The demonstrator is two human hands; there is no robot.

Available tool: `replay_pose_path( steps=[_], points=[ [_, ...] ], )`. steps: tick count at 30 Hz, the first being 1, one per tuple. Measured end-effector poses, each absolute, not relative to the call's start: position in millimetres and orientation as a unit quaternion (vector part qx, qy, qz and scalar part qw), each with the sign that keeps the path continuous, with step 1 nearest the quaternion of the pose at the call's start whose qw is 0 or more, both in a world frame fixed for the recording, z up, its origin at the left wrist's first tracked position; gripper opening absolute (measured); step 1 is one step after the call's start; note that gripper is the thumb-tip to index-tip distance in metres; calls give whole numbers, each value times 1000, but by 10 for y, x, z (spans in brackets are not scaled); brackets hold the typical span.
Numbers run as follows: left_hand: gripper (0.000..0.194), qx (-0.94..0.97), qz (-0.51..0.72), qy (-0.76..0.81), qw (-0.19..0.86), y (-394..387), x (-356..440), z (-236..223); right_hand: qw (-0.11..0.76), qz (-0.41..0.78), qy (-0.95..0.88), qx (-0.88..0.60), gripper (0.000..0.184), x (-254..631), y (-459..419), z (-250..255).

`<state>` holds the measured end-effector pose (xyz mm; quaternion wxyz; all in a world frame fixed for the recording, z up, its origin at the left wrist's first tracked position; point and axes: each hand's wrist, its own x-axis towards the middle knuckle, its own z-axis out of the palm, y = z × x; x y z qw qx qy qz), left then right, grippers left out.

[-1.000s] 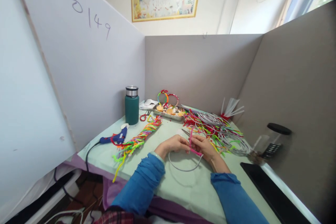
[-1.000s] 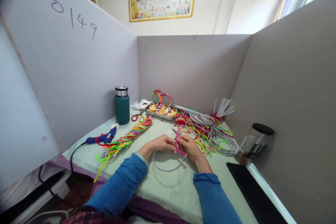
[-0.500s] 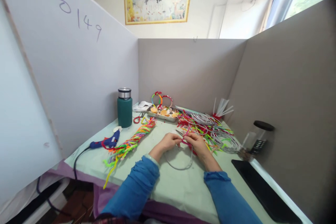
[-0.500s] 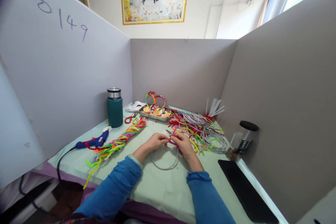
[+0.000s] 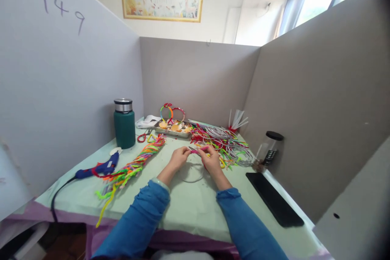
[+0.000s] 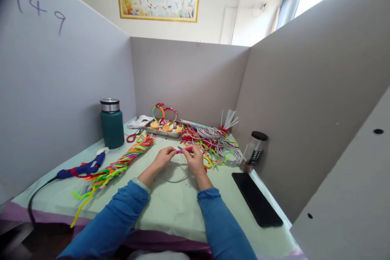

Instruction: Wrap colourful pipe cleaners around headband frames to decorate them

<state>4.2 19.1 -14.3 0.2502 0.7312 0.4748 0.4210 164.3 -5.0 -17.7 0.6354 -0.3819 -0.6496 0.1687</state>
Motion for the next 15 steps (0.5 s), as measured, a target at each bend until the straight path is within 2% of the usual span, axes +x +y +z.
replay_pose_path(
  steps=[5,15],
  points=[
    [23,679,476,493,263,244,-2,-157,615,35,-709,-344,10,1587,-130,-134],
    [26,597,519,495,359,309,-8,-213,513,-28,-782,-353,4,1541,-96,-248]
  ],
)
